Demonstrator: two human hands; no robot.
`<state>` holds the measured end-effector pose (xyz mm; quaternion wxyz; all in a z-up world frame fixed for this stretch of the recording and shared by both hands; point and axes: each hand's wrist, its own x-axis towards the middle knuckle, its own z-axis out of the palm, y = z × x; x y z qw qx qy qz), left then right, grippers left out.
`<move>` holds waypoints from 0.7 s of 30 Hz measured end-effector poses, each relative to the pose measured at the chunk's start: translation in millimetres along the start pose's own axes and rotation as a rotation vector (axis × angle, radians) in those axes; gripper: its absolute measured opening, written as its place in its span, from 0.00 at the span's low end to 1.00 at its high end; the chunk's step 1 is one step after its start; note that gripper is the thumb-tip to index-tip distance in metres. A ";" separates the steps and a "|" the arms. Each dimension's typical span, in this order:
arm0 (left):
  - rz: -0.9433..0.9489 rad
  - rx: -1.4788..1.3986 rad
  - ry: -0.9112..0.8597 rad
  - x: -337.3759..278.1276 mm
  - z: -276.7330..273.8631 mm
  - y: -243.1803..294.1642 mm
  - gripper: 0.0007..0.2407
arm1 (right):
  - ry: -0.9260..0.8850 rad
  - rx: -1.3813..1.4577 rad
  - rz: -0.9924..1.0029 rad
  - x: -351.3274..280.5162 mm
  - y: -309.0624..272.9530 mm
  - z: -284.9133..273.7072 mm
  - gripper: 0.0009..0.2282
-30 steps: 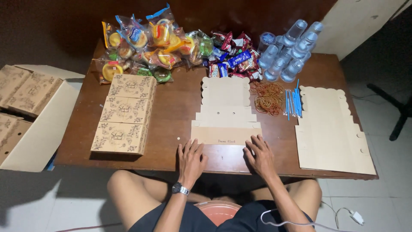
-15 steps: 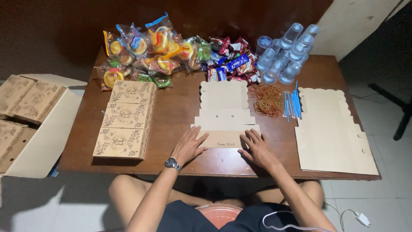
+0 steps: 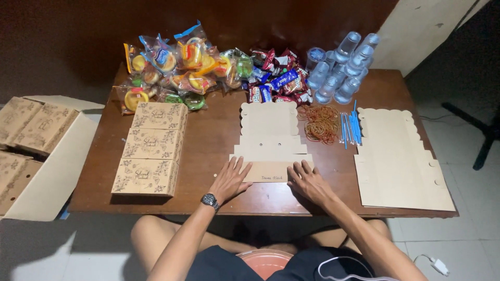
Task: Folding flat cardboard sheets into small boxes for packaging snacks and drinks.
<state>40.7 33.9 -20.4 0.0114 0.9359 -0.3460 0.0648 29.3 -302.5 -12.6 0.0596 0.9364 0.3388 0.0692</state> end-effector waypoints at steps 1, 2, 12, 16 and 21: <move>-0.001 0.001 0.004 1.5 4.0 -0.2 0.29 | 0.001 -0.003 -0.001 1.5 0.7 -6.5 0.22; 0.011 0.028 0.004 1.5 8.1 -0.3 0.29 | -0.006 0.033 0.008 2.6 -0.1 -12.5 0.24; -0.004 -0.097 0.034 -0.5 3.3 -12.3 0.24 | -0.077 0.030 0.079 0.4 24.4 15.2 0.23; 0.032 -0.119 0.004 -6.6 -30.9 -13.7 0.28 | -0.094 0.110 0.122 -10.5 22.8 -35.3 0.20; 0.023 -0.246 -0.115 -24.5 -49.7 -16.5 0.29 | -0.081 0.575 0.150 -29.3 21.7 -66.6 0.17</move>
